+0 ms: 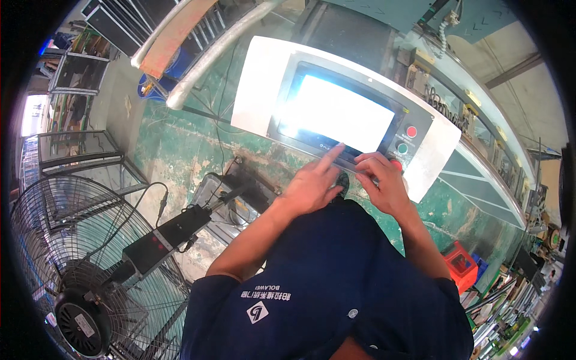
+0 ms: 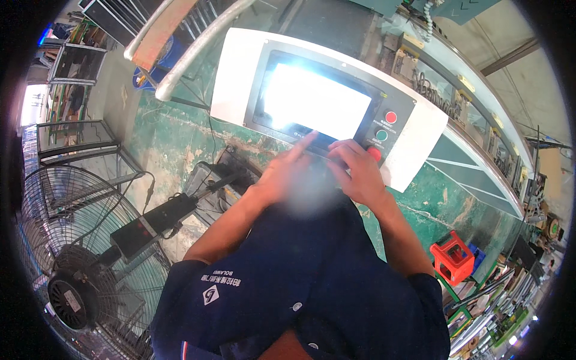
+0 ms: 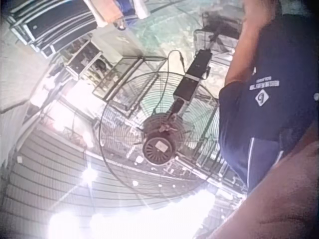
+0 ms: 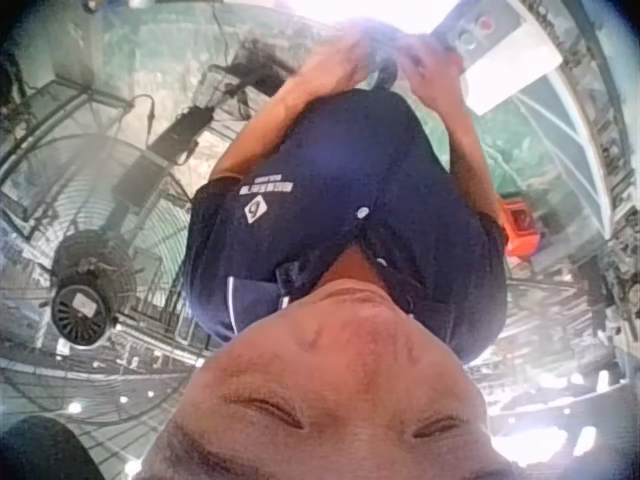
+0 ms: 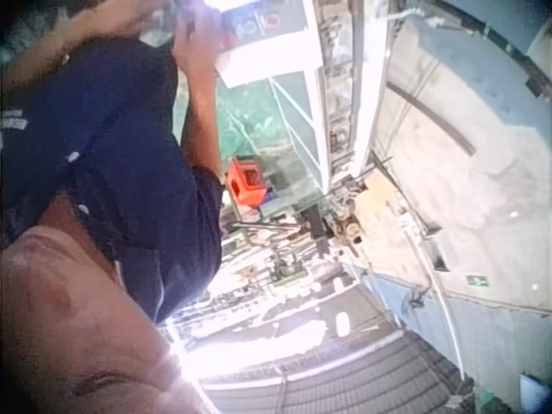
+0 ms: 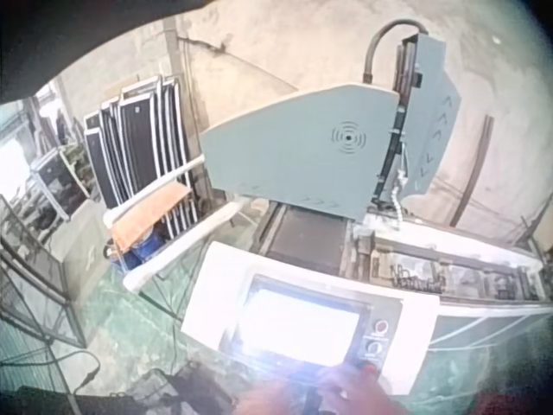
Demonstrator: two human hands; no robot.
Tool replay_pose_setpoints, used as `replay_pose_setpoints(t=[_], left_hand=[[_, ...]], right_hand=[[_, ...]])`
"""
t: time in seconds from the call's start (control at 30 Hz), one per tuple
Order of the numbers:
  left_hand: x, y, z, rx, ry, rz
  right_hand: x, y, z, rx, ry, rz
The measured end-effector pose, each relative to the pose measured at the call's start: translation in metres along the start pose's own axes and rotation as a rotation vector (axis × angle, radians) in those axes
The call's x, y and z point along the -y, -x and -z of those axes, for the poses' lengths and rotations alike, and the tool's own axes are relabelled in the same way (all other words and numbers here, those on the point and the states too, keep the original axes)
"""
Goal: The person operates a machine using its touch screen control panel, then walks to a window frame, inserts a rubber sealing strip into the frame groove, cuts it with scissors, and presses the seal firmly into place by hand.
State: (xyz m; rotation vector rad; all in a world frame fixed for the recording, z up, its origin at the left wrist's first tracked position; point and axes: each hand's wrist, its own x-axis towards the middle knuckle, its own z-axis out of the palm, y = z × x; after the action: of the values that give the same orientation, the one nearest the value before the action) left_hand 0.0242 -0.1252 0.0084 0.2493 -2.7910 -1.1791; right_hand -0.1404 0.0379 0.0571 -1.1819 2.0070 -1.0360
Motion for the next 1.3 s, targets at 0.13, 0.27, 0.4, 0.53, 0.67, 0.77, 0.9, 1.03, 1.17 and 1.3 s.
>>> replay_pose_setpoints(t=[0.13, 0.27, 0.4, 0.53, 0.67, 0.77, 0.9, 1.03, 1.17, 1.3], left_hand=[[-0.004, -0.012, -0.001, 0.140, -0.104, -0.003], [-0.004, -0.014, 0.002, 0.156, -0.225, -0.042], [-0.015, -0.019, 0.017, 0.243, -0.308, -0.017], [-0.005, -0.010, 0.015, 0.062, -0.136, -0.035], [0.010, 0.013, 0.011, -0.346, 0.126, 0.105], [0.060, 0.037, -0.004, -0.483, 0.334, 0.412], [0.145, 0.091, -0.031, -0.289, 0.347, 0.703], [0.216, 0.174, -0.092, -0.189, 0.115, 0.657], [0.270, 0.278, -0.140, 0.201, 0.172, 0.719], [0.234, 0.242, -0.139, 0.120, 0.637, 1.246]], right_hand=[[-0.011, 0.005, 0.001, -0.036, 0.117, 0.129], [-0.017, 0.010, 0.000, -0.044, 0.113, 0.153], [-0.017, 0.011, 0.000, -0.033, 0.115, 0.169], [-0.013, 0.005, -0.003, -0.045, 0.104, 0.206], [-0.003, -0.008, -0.004, -0.031, 0.121, 0.120], [0.007, -0.028, -0.008, 0.022, 0.235, 0.127], [0.009, -0.054, -0.021, 0.072, 0.357, 0.107], [0.020, -0.070, -0.022, 0.150, 0.562, -0.044], [0.048, -0.081, -0.025, 0.221, 0.549, -0.095], [0.026, -0.062, -0.027, 0.215, 0.453, -0.071]])
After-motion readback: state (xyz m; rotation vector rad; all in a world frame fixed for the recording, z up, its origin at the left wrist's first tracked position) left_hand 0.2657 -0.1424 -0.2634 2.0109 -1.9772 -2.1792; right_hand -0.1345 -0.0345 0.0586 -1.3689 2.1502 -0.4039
